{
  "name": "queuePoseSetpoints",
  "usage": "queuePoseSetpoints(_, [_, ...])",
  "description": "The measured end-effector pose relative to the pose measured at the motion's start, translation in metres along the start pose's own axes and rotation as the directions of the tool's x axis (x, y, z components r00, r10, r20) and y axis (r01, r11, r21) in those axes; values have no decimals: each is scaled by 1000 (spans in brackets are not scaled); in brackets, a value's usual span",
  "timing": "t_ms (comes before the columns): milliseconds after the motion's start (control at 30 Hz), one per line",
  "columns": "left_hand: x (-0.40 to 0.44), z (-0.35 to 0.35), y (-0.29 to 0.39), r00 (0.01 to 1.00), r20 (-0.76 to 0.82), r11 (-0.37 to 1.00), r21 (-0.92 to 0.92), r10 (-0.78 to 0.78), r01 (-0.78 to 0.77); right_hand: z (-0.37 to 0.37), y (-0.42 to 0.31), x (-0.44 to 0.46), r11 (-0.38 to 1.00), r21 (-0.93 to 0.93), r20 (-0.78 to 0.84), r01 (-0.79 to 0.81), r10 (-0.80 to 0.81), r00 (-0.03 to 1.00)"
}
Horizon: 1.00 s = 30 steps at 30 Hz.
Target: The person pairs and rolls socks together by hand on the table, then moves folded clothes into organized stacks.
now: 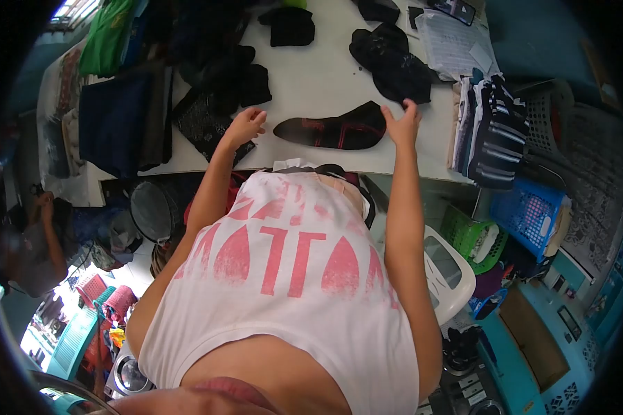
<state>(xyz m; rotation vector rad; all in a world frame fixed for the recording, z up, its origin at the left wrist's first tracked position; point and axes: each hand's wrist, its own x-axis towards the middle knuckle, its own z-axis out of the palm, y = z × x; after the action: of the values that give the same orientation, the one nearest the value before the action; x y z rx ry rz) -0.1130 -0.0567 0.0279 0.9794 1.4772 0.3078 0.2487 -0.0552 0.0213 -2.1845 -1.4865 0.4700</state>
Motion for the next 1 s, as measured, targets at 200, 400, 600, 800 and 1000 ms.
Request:
queuePoseSetpoints(200, [-7, 5, -21, 979, -10, 971, 131, 202, -199, 1, -23, 67, 809, -567, 151, 155, -82, 985])
queuePoseSetpoints(400, [-17, 6, -29, 978, -39, 969, 152, 203, -195, 11, 36, 119, 992, 110, 505, 61, -109, 856])
queuePoseSetpoints(600, [-17, 13, -12, 963, -72, 961, 116, 258, -249, -73, 7, 95, 652, 550, 701, -522, -20, 713])
queuePoseSetpoints(800, [-5, 19, 18, 957, 13, 931, 228, 291, -286, -65, 112, 82, 950, -59, 415, -305, 301, 858])
queuePoseSetpoints(1000, [-4, 24, 18, 929, 25, 886, 289, 370, -361, -40, 139, 45, 918, -224, 163, -326, 365, 917])
